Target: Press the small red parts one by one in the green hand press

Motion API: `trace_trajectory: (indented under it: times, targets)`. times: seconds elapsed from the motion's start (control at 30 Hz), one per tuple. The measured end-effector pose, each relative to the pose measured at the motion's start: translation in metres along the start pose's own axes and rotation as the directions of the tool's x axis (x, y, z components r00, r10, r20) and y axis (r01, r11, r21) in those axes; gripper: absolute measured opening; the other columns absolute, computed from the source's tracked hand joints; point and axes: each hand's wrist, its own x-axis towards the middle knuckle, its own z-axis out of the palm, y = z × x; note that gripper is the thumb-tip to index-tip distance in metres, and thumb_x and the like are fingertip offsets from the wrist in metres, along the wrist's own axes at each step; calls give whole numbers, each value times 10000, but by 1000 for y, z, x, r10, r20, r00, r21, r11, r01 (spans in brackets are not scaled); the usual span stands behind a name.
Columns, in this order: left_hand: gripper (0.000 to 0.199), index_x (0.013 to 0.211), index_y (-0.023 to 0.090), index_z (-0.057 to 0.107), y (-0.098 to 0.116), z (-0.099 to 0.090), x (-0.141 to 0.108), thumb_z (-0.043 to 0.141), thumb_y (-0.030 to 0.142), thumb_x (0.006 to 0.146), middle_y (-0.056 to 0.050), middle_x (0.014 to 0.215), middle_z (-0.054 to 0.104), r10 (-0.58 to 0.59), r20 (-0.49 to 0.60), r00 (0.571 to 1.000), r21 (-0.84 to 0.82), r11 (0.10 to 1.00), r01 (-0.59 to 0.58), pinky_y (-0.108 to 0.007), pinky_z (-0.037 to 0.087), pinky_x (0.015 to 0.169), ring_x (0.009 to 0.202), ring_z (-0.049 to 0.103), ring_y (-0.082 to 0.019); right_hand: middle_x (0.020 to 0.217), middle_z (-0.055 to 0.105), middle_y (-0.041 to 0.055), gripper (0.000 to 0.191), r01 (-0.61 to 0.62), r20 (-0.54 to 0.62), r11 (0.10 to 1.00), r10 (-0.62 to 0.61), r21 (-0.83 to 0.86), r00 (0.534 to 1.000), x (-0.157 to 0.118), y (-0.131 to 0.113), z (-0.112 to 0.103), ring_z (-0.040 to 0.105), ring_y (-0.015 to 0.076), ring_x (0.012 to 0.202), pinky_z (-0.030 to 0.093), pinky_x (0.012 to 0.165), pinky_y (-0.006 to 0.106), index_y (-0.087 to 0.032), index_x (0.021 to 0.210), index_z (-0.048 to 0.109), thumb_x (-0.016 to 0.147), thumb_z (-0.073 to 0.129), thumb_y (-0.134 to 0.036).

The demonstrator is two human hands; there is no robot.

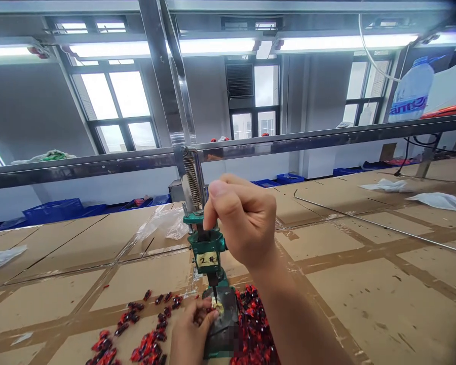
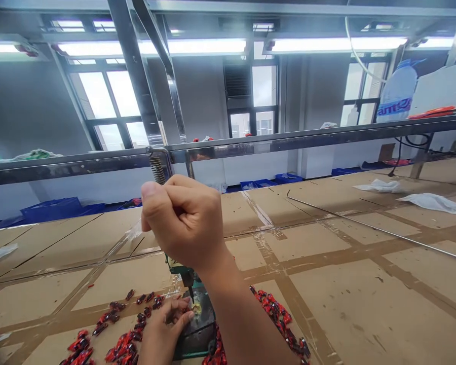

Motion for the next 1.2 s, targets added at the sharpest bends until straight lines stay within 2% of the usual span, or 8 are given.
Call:
trace_trajectory:
  times: [0.07,0.13,0.3,0.43,0.67,1.0,1.1,1.2]
  targets:
    - [278,824,241,761,-1,-2,4,733,480,685,-67,1012,777,82,-16,996,151,985,-79,-399,571,894,940,725,-292,507,533,-14,496,-2,-10,1000,2,-2,1000,-1,0,1,484,70,576,430,573,249,-173,481,563,969,527,-255]
    - [271,836,260,789,0,-1,6,712,473,689,-57,972,782,107,3,994,212,972,-105,-417,557,939,977,721,-304,507,530,-14,493,-6,-12,1000,6,-6,1000,-1,0,1,487,71,578,431,574,250,-174,483,564,968,524,-252]
    - [471,1026,212,738,10,10,5,735,434,611,-74,965,783,-22,35,999,46,999,20,-402,580,899,922,739,-290,516,538,-9,491,-7,-4,1000,7,6,1000,-1,1,1,495,74,593,441,584,251,-171,494,570,974,522,-260]
    - [442,955,192,725,21,15,3,749,459,604,-88,928,778,-57,54,997,10,998,57,-392,580,864,901,732,-292,509,533,-8,480,7,-3,1000,-7,18,1000,-2,1,0,483,75,594,428,571,251,-166,507,582,976,522,-252]
    - [470,931,186,722,19,14,3,773,505,589,-94,909,773,-58,24,998,-70,996,59,-395,587,851,885,732,-297,529,532,-12,484,12,-1,1000,-12,21,1000,-2,2,-1,500,69,590,444,584,243,-167,507,578,980,520,-252]
    - [363,953,198,723,15,18,-2,769,416,667,-76,931,768,-39,8,999,-118,992,40,-338,580,824,905,721,-263,580,523,15,463,-33,10,999,33,16,999,-2,2,-4,503,88,601,390,545,248,-157,549,602,991,516,-263]
    - [288,956,215,731,7,17,-2,759,380,722,-71,931,753,70,-39,997,41,997,-68,-359,556,789,831,694,-253,600,551,36,451,-89,27,994,91,-67,995,-23,-14,-8,522,112,595,409,521,266,-187,593,658,995,475,-280]
    - [148,849,235,735,0,13,-3,775,347,761,-65,913,736,216,-11,976,227,952,-208,-380,501,817,864,659,-259,582,531,45,361,-89,73,976,105,-199,992,-72,-35,-5,561,185,543,428,428,336,-278,685,724,951,490,-350]
